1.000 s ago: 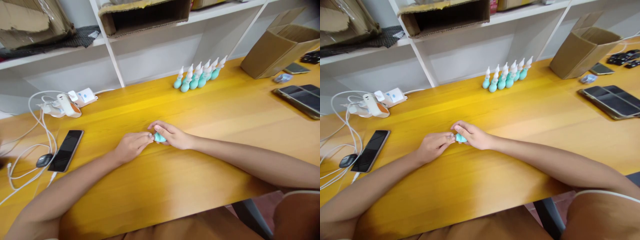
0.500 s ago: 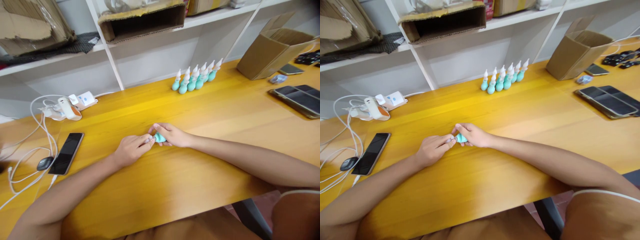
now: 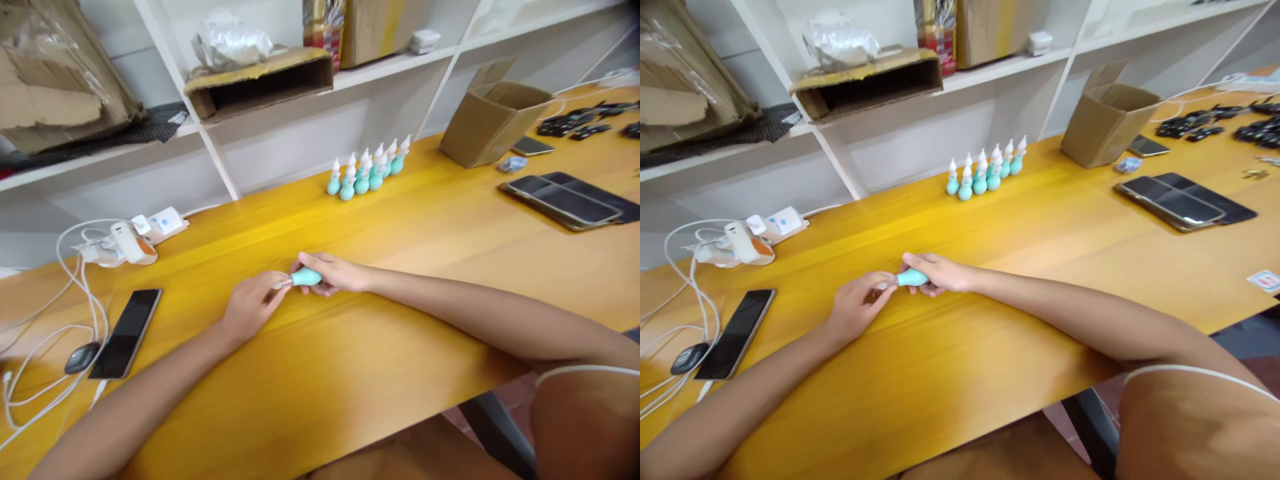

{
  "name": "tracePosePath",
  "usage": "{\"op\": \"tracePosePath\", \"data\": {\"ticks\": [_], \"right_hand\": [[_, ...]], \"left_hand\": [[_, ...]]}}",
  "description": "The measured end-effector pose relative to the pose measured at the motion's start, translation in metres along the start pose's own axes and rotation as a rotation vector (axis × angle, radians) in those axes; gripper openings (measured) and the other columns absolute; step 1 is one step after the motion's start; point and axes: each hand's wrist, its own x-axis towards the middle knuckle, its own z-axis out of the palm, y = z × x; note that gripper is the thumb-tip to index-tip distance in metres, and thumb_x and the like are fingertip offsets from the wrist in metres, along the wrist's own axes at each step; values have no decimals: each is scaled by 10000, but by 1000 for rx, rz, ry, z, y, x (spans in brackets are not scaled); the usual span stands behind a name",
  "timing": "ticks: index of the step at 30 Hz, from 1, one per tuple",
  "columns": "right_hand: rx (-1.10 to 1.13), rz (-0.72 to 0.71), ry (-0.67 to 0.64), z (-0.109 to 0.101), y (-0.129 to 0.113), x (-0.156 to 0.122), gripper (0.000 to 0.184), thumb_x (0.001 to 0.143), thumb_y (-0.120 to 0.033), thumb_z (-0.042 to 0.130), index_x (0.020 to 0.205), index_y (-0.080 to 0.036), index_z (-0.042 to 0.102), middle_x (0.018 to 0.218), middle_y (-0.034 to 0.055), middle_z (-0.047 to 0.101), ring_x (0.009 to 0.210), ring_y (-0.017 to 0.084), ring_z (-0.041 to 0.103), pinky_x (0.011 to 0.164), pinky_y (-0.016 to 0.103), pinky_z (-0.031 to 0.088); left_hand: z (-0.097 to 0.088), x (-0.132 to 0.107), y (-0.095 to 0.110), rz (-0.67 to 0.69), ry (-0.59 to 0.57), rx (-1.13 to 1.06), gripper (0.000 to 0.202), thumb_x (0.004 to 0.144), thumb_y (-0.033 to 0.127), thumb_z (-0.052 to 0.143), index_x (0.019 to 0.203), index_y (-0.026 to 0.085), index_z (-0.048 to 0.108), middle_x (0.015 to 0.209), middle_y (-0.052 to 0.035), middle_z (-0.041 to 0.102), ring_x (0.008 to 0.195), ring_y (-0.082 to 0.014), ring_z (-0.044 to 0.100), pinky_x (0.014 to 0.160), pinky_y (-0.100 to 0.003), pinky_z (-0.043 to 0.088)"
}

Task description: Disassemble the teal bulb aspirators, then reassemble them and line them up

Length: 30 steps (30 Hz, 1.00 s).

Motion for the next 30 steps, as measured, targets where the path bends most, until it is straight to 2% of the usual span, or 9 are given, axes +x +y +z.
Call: {"op": "tracePosePath", "data": {"ticks": [4,8,11,13,16,18,21,24,30], "right_hand": [[-450,-242,139,-6,4,1,659,1119,-773,317,1093,-183,611,933,65,716,670,141,606,612,274,497],[-906,-487,278,-14,11,3,636,1078,-739,501,1350,-167,561,1302,202,678,1016,269,684,898,449,594],[-1030,-664,203,-15,11,3,563,1094,-663,522,1340,-163,600,1482,264,574,1330,356,621,1089,565,559],[-1099,-715,101,-12,9,3,510,1117,-601,518,1374,-181,651,1589,256,517,1472,368,539,1185,590,507],[-1120,-700,27,-7,5,1,504,1139,-529,515,1495,-205,664,1647,230,507,1487,346,539,1244,587,471],[-1085,-681,53,-7,5,1,519,1148,-501,506,1543,-200,655,1631,230,526,1490,340,541,1255,581,468],[-970,-654,170,-15,5,3,521,1163,-477,475,1557,-188,657,1573,227,548,1498,318,538,1263,544,472],[-876,-653,328,-37,0,6,513,1173,-489,436,1542,-217,668,1531,193,546,1466,294,556,1290,541,443],[-968,-629,846,-114,-18,3,549,1157,-517,378,1547,-247,653,1487,176,510,1467,320,513,1302,587,407]], "left_hand": [[2,1,-3,-304,154,-199,299,985,408,817,1174,222,679,1049,-52,829,750,-150,749,657,-256,594],[2,7,-6,-427,212,-421,334,951,441,835,1071,217,619,928,-8,762,653,-112,677,603,-224,574],[2,11,-9,-472,255,-523,368,934,453,850,1071,222,599,909,15,713,617,-95,642,550,-206,553],[2,12,-10,-490,254,-577,399,921,460,866,1086,222,592,940,8,713,616,-94,653,536,-205,552],[1,14,-11,-490,218,-642,428,924,463,871,1114,221,575,950,13,712,588,-87,669,560,-214,562],[-1,15,-11,-472,198,-679,449,952,487,842,1184,226,560,988,12,708,581,-89,683,580,-231,568],[-3,17,-11,-447,195,-693,437,1030,544,730,1263,228,539,1066,-9,699,592,-96,702,602,-253,559],[-3,18,-12,-447,187,-675,390,1076,565,642,1226,219,545,1048,-13,689,597,-97,685,616,-262,543],[-1,16,-14,-456,77,-634,358,1079,549,609,1203,216,567,1034,-15,685,600,-99,640,630,-274,532]]}}
